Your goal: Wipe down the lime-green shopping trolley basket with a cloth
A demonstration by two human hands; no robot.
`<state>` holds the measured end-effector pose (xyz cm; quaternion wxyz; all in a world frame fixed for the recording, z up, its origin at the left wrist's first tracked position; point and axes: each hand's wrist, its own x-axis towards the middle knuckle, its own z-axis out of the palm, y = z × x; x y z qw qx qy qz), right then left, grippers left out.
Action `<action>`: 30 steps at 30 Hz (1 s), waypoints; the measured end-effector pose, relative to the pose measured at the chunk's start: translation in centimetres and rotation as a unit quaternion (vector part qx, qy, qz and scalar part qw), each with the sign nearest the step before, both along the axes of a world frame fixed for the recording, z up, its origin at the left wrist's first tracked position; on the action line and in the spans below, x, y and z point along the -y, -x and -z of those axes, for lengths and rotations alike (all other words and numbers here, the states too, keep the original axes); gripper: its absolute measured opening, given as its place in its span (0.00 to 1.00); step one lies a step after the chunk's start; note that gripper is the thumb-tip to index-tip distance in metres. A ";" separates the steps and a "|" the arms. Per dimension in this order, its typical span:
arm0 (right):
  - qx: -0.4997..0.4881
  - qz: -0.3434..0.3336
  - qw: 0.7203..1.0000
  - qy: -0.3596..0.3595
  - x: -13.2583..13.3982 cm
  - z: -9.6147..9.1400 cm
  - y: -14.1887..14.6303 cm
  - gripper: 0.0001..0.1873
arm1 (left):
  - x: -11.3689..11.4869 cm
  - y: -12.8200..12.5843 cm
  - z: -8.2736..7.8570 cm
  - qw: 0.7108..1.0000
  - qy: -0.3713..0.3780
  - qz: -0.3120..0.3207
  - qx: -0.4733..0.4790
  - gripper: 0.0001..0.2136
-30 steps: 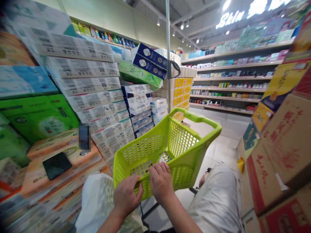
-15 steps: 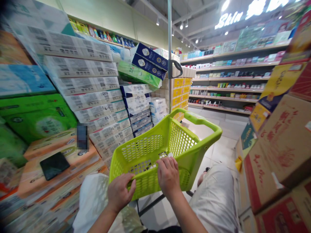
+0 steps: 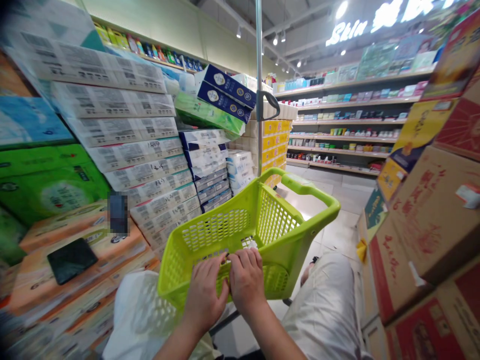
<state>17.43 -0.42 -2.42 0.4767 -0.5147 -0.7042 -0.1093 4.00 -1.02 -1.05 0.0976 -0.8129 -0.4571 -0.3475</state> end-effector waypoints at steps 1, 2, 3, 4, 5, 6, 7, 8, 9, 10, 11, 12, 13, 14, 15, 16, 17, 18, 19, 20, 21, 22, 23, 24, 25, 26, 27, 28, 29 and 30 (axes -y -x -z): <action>0.006 -0.003 1.000 0.000 0.0 -0.1 -0.5 0.11 | 0.1 -0.8 0.2 1.000 0.010 0.009 0.007 0.24; 0.012 -0.004 1.000 -0.001 -0.1 -0.3 -1.1 0.11 | 0.2 -1.4 0.4 1.000 0.024 0.006 0.011 0.25; 0.014 -0.001 1.000 -0.005 -0.3 -0.5 -1.9 0.11 | 0.3 -1.7 0.7 0.999 0.032 0.008 0.010 0.25; 0.013 0.007 1.000 -0.012 -0.4 -0.8 -2.7 0.12 | 0.3 -1.9 0.9 0.999 0.040 0.013 0.006 0.25; 0.008 0.021 1.000 -0.020 -0.6 -1.1 -3.5 0.12 | 0.3 -1.9 1.1 0.999 0.044 0.016 0.002 0.24; 0.000 0.039 0.999 -0.029 -0.8 -1.4 -4.2 0.13 | 0.3 -1.8 1.2 0.999 0.044 0.019 0.000 0.24; -0.010 0.058 0.998 -0.035 -1.0 -1.6 -4.6 0.13 | 0.3 -1.7 1.3 0.999 0.041 0.020 0.001 0.23; -0.019 0.073 0.996 -0.039 -1.1 -1.7 -4.7 0.13 | 0.2 -1.6 1.4 0.999 0.036 0.017 0.004 0.23; -0.025 0.080 0.996 -0.039 -1.1 -1.7 -4.5 0.13 | 0.2 -1.5 1.5 0.999 0.029 0.013 0.007 0.23; -0.028 0.076 0.996 -0.036 -1.1 -1.5 -4.0 0.12 | 0.1 -1.4 1.6 1.000 0.020 0.010 0.008 0.22; -0.025 0.062 0.997 -0.032 -1.0 -1.3 -3.2 0.12 | 0.1 -1.3 1.6 1.000 0.011 0.010 0.006 0.21; -0.019 0.041 0.999 -0.027 -0.8 -1.1 -2.4 0.12 | 0.0 -1.3 1.7 1.000 0.001 0.012 0.003 0.20; -0.008 0.016 1.000 -0.020 -0.6 -0.9 -1.7 0.12 | 0.0 -1.2 1.8 1.000 -0.008 0.016 -0.001 0.20; 0.003 -0.007 1.000 -0.013 -0.5 -0.7 -1.2 0.12 | -0.1 -1.1 1.8 1.000 -0.016 0.019 -0.004 0.19; 0.011 -0.021 1.000 -0.010 -0.4 -0.6 -1.1 0.12 | -0.1 -0.9 1.9 1.000 -0.018 0.020 -0.004 0.19; 0.014 -0.024 1.000 -0.011 -0.3 -0.7 -1.2 0.12 | 0.0 -0.8 1.9 1.000 -0.016 0.019 -0.002 0.20; 0.013 -0.015 1.000 -0.018 -0.4 -0.8 -1.7 0.13 | 0.0 -0.7 1.9 1.000 -0.011 0.017 0.003 0.20; 0.007 0.001 1.000 -0.028 -0.4 -1.1 -2.4 0.13 | 0.1 -0.6 1.9 1.000 -0.005 0.014 0.009 0.21; -0.002 0.021 0.999 -0.038 -0.6 -1.3 -3.1 0.13 | 0.2 -0.6 1.9 1.000 0.000 0.011 0.016 0.21; -0.012 0.042 0.998 -0.046 -0.7 -1.6 -3.7 0.13 | 0.3 -0.6 1.9 1.000 0.002 0.008 0.022 0.21; -0.022 0.058 0.997 -0.049 -0.7 -1.7 -4.1 0.13 | 0.4 -0.6 1.9 1.000 0.001 0.006 0.026 0.21; -0.030 0.068 0.996 -0.048 -0.7 -1.8 -4.1 0.13 | 0.5 -0.6 1.9 1.000 -0.001 0.003 0.028 0.21; -0.034 0.069 0.996 -0.047 -0.7 -1.8 -3.9 0.13 | 0.5 -0.6 2.0 1.000 -0.005 0.001 0.027 0.20; -0.035 0.061 0.997 -0.043 -0.5 -1.6 -3.4 0.13 | 0.6 -0.6 2.0 1.000 -0.009 0.001 0.023 0.20; -0.031 0.045 0.998 -0.040 -0.3 -1.4 -2.7 0.13 | 0.6 -0.6 2.1 1.000 -0.016 0.002 0.019 0.20; -0.024 0.025 0.999 -0.036 -0.1 -1.2 -2.0 0.13 | 0.6 -0.6 2.1 1.000 -0.022 0.003 0.013 0.19; -0.016 0.004 0.999 -0.031 0.0 -1.0 -1.5 0.14 | 0.6 -0.5 2.2 1.000 -0.029 0.006 0.008 0.19; -0.009 -0.013 0.999 -0.028 0.2 -0.9 -1.2 0.14 | 0.6 -0.5 2.2 0.999 -0.034 0.008 0.004 0.19; -0.003 -0.022 0.999 -0.025 0.3 -0.9 -1.2 0.13 | 0.6 -0.4 2.2 0.999 -0.035 0.009 0.002 0.19; -0.002 -0.020 1.000 -0.025 0.2 -1.0 -1.5 0.13 | 0.6 -0.4 2.1 0.999 -0.032 0.009 0.002 0.20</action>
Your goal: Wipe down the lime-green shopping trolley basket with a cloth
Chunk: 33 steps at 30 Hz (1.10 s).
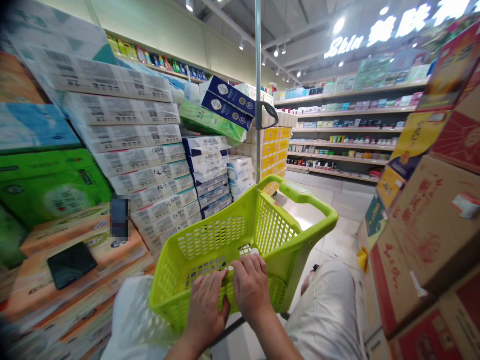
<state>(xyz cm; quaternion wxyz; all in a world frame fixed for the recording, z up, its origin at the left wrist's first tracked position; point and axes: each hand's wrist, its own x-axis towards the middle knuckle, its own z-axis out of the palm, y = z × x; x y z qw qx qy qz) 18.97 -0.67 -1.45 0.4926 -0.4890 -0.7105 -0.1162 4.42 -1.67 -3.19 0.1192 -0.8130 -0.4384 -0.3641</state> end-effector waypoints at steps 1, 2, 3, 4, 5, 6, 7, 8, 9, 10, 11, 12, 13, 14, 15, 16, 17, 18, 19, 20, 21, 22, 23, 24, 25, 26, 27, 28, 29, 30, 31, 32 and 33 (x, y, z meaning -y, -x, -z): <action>-0.003 0.011 1.000 -0.003 -0.1 -0.2 -0.6 0.13 | 0.1 0.0 0.0 1.000 0.005 0.000 0.002 0.20; -0.007 0.028 1.000 -0.007 -0.2 -0.4 -1.3 0.13 | 0.2 -0.1 -0.1 1.000 0.010 -0.001 0.006 0.21; -0.012 0.046 0.999 -0.012 -0.3 -0.6 -2.0 0.13 | 0.2 -0.1 -0.1 1.000 0.012 -0.002 0.010 0.21; -0.018 0.065 0.998 -0.015 -0.5 -0.8 -2.5 0.13 | 0.3 -0.2 -0.1 1.000 0.012 -0.004 0.015 0.21; -0.024 0.080 0.996 -0.018 -0.5 -0.9 -2.8 0.13 | 0.4 -0.3 -0.1 1.000 0.009 -0.006 0.018 0.21; -0.030 0.090 0.995 -0.019 -0.6 -0.9 -2.7 0.13 | 0.4 -0.3 0.0 1.000 0.007 -0.009 0.019 0.21; -0.033 0.092 0.995 -0.018 -0.5 -0.8 -2.4 0.13 | 0.4 -0.3 0.0 1.000 0.005 -0.010 0.017 0.21; -0.032 0.085 0.996 -0.014 -0.4 -0.6 -1.7 0.13 | 0.4 -0.3 0.1 1.000 0.004 -0.010 0.013 0.21; -0.028 0.070 0.997 -0.012 -0.2 -0.4 -0.9 0.13 | 0.3 -0.2 0.1 1.000 0.001 -0.007 0.007 0.20; -0.019 0.050 0.999 -0.008 0.0 -0.1 -0.2 0.13 | 0.3 -0.1 0.2 1.000 -0.004 -0.003 0.000 0.20; -0.010 0.029 1.000 -0.004 0.1 0.2 0.5 0.12 | 0.2 0.0 0.2 1.000 -0.010 0.001 -0.005 0.20; -0.002 0.013 1.000 0.000 0.3 0.3 0.9 0.12 | 0.2 0.0 0.2 1.000 -0.015 0.004 -0.008 0.20; 0.003 0.006 1.000 0.001 0.3 0.4 0.9 0.13 | 0.3 0.1 0.2 1.000 -0.017 0.006 -0.007 0.20; 0.003 0.008 1.000 0.000 0.3 0.3 0.6 0.13 | 0.3 0.1 0.2 1.000 -0.013 0.005 -0.003 0.20; -0.001 0.018 1.000 -0.004 0.2 0.2 0.0 0.14 | 0.4 0.1 0.1 1.000 -0.006 0.003 0.003 0.21; -0.006 0.034 0.999 -0.009 0.1 -0.1 -0.8 0.14 | 0.4 0.0 0.0 1.000 0.002 0.001 0.009 0.21; -0.011 0.052 0.998 -0.017 -0.1 -0.3 -1.7 0.14 | 0.5 -0.1 -0.1 1.000 0.008 0.001 0.015 0.21; -0.015 0.070 0.997 -0.023 -0.2 -0.5 -2.4 0.14 | 0.6 -0.2 -0.2 1.000 0.012 0.001 0.020 0.21; -0.020 0.086 0.996 -0.028 -0.3 -0.7 -2.9 0.13 | 0.6 -0.3 -0.2 1.000 0.012 0.002 0.024 0.21; -0.023 0.096 0.995 -0.029 -0.4 -0.8 -3.0 0.13 | 0.6 -0.3 -0.2 1.000 0.011 0.001 0.027 0.20; -0.025 0.099 0.994 -0.028 -0.3 -0.7 -2.8 0.13 | 0.5 -0.4 -0.1 1.000 0.008 0.000 0.028 0.20; -0.026 0.093 0.995 -0.025 -0.2 -0.6 -2.2 0.13 | 0.5 -0.4 -0.1 1.000 0.004 0.000 0.027 0.20; -0.023 0.079 0.996 -0.021 -0.1 -0.3 -1.5 0.13 | 0.4 -0.4 0.0 1.000 -0.002 0.001 0.023 0.20; -0.018 0.059 0.998 -0.016 0.1 -0.1 -0.6 0.13 | 0.4 -0.3 0.1 1.000 -0.009 0.003 0.017 0.19; -0.013 0.040 0.999 -0.013 0.3 0.2 0.1 0.13 | 0.3 -0.2 0.1 1.000 -0.016 0.006 0.011 0.19; -0.007 0.023 1.000 -0.012 0.4 0.3 0.6 0.13 | 0.3 -0.1 0.1 1.000 -0.021 0.009 0.006 0.19; -0.001 0.012 1.000 -0.012 0.5 0.4 0.8 0.13 | 0.3 -0.1 0.1 1.000 -0.024 0.010 0.003 0.19; 0.003 0.010 1.000 -0.011 0.5 0.4 0.6 0.13 | 0.4 0.0 0.1 1.000 -0.022 0.009 0.004 0.19; 0.003 0.018 1.000 -0.013 0.5 0.2 0.0 0.13 | 0.5 0.0 0.0 1.000 -0.016 0.007 0.007 0.20; 0.001 0.034 0.999 -0.016 0.3 0.0 -0.7 0.13 | 0.5 -0.1 -0.1 1.000 -0.009 0.005 0.011 0.20; -0.003 0.052 0.998 -0.020 0.2 -0.3 -1.6 0.14 | 0.6 -0.2 -0.2 1.000 -0.003 0.004 0.015 0.20; -0.008 0.071 0.997 -0.025 0.0 -0.5 -2.4 0.13 | 0.7 -0.2 -0.3 1.000 0.000 0.003 0.019 0.21; -0.015 0.089 0.995 -0.030 -0.1 -0.7 -3.0 0.13 | 0.7 -0.3 -0.3 1.000 0.002 0.002 0.023 0.21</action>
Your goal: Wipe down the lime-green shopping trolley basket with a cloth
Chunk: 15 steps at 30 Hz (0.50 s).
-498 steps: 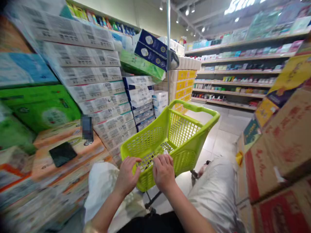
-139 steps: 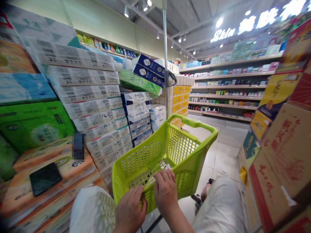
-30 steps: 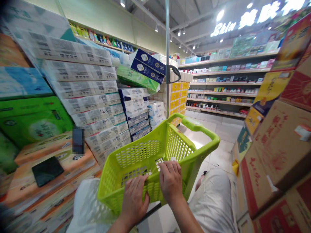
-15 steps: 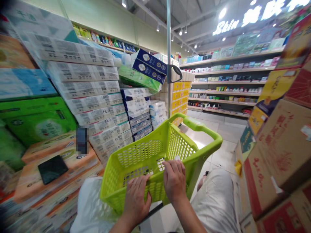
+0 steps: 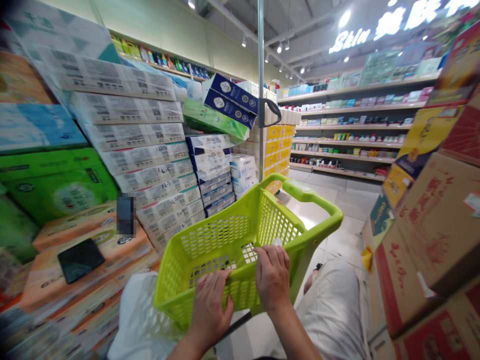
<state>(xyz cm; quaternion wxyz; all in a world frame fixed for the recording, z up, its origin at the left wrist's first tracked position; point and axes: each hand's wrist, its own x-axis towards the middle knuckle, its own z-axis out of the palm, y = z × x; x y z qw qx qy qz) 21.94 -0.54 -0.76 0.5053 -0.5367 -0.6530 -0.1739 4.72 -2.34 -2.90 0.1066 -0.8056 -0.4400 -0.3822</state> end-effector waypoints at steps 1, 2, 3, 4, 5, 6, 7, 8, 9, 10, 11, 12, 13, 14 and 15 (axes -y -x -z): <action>-0.005 0.012 1.000 -0.004 -0.1 -0.1 -0.3 0.13 | 0.0 -0.1 0.0 1.000 0.000 -0.001 0.003 0.21; -0.009 0.016 1.000 -0.005 -0.1 -0.1 -0.1 0.13 | -0.1 -0.1 0.1 1.000 0.000 -0.003 0.004 0.21; -0.010 0.011 1.000 -0.003 0.0 0.0 0.3 0.13 | -0.1 -0.1 0.2 1.000 0.000 -0.004 0.004 0.20; -0.008 -0.001 1.000 0.000 0.2 0.3 1.0 0.13 | -0.2 0.0 0.3 1.000 -0.003 -0.003 0.001 0.20; -0.004 -0.020 1.000 0.002 0.3 0.5 1.8 0.13 | -0.3 0.1 0.4 1.000 -0.008 -0.001 -0.005 0.20; 0.003 -0.041 0.999 0.005 0.5 0.8 2.6 0.13 | -0.3 0.2 0.5 1.000 -0.014 0.001 -0.012 0.20; 0.010 -0.060 0.998 0.009 0.6 1.0 3.2 0.14 | -0.4 0.3 0.6 1.000 -0.019 0.003 -0.018 0.20; 0.015 -0.074 0.997 0.013 0.7 1.2 3.5 0.14 | -0.4 0.3 0.6 1.000 -0.022 0.004 -0.022 0.20; 0.019 -0.079 0.997 0.016 0.7 1.2 3.4 0.14 | -0.4 0.4 0.6 1.000 -0.020 0.004 -0.022 0.20; 0.019 -0.075 0.997 0.018 0.6 1.0 3.0 0.14 | -0.3 0.4 0.6 1.000 -0.014 0.004 -0.019 0.20; 0.016 -0.062 0.998 0.017 0.5 0.8 2.3 0.14 | -0.3 0.3 0.5 1.000 -0.005 0.003 -0.014 0.20; 0.012 -0.044 0.999 0.012 0.3 0.5 1.5 0.13 | -0.2 0.3 0.5 1.000 0.001 0.003 -0.009 0.21; 0.008 -0.025 1.000 0.006 0.1 0.3 0.8 0.13 | -0.1 0.2 0.4 1.000 0.006 0.002 -0.005 0.21; 0.003 -0.006 1.000 0.001 0.0 0.0 0.1 0.13 | -0.1 0.1 0.4 1.000 0.007 0.000 -0.001 0.21; -0.003 0.008 1.000 -0.003 -0.1 -0.1 -0.2 0.13 | -0.1 0.0 0.3 1.000 0.006 -0.001 0.002 0.21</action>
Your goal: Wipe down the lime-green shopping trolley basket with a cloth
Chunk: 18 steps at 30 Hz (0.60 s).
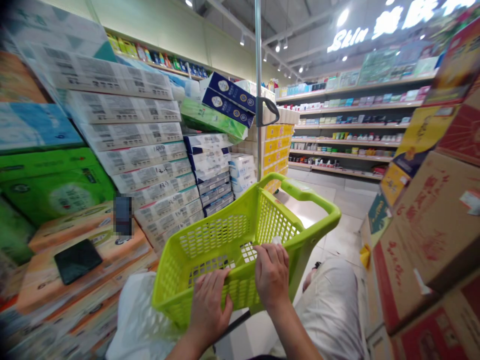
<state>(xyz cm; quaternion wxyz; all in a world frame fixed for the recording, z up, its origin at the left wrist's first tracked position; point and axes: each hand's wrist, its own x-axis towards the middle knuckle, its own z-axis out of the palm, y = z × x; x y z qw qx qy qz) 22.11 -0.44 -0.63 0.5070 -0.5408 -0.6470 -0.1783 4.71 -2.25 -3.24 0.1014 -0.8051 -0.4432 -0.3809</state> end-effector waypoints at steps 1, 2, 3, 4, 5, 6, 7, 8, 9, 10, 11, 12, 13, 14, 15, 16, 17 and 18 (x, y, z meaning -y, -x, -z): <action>-0.005 0.007 1.000 -0.001 0.0 0.0 0.0 0.13 | 0.0 -0.1 0.0 1.000 -0.002 -0.001 0.002 0.21; -0.007 0.005 1.000 0.002 0.1 0.1 0.4 0.13 | -0.1 -0.1 0.0 1.000 -0.004 -0.002 0.002 0.21; -0.009 -0.005 1.000 0.005 0.2 0.3 1.0 0.13 | -0.1 -0.1 0.1 1.000 -0.008 -0.001 0.000 0.20; -0.008 -0.022 1.000 0.009 0.4 0.6 1.8 0.13 | -0.2 0.0 0.1 1.000 -0.015 0.001 -0.005 0.20; -0.003 -0.042 0.999 0.012 0.6 0.9 2.6 0.13 | -0.2 0.1 0.2 1.000 -0.023 0.004 -0.012 0.20; 0.004 -0.063 0.998 0.017 0.7 1.2 3.2 0.13 | -0.3 0.2 0.2 0.999 -0.032 0.007 -0.019 0.20; 0.011 -0.079 0.997 0.020 0.8 1.4 3.5 0.14 | -0.3 0.2 0.2 0.999 -0.039 0.009 -0.025 0.20; 0.017 -0.086 0.996 0.021 0.9 1.4 3.6 0.14 | -0.2 0.3 0.1 0.999 -0.041 0.010 -0.028 0.20; 0.019 -0.083 0.996 0.022 0.8 1.4 3.2 0.14 | -0.2 0.3 0.0 0.999 -0.037 0.009 -0.026 0.20; 0.017 -0.072 0.997 0.020 0.7 1.2 2.6 0.14 | -0.1 0.3 -0.1 0.999 -0.029 0.006 -0.021 0.20; 0.012 -0.054 0.998 0.017 0.5 0.9 1.8 0.14 | 0.0 0.2 -0.2 1.000 -0.019 0.003 -0.014 0.20; 0.005 -0.034 0.999 0.012 0.3 0.6 1.1 0.13 | 0.0 0.1 -0.3 1.000 -0.009 0.001 -0.008 0.20; -0.001 -0.016 1.000 0.008 0.2 0.3 0.5 0.13 | 0.1 0.0 -0.3 1.000 -0.001 -0.001 -0.003 0.21; -0.006 -0.003 1.000 0.007 0.1 0.1 0.2 0.13 | 0.1 0.0 -0.3 1.000 0.003 -0.003 0.000 0.21; -0.009 0.004 1.000 0.008 0.1 0.0 0.3 0.13 | 0.1 -0.1 -0.2 1.000 0.004 -0.005 0.002 0.20; -0.009 0.001 1.000 0.010 0.1 0.0 0.7 0.13 | 0.0 -0.1 -0.1 1.000 0.001 -0.006 0.002 0.20; -0.005 -0.012 1.000 0.014 0.3 0.2 1.4 0.13 | -0.1 -0.1 0.0 1.000 -0.006 -0.005 0.000 0.20; 0.002 -0.031 0.999 0.017 0.5 0.5 2.3 0.13 | -0.2 0.0 0.2 1.000 -0.017 -0.004 -0.004 0.19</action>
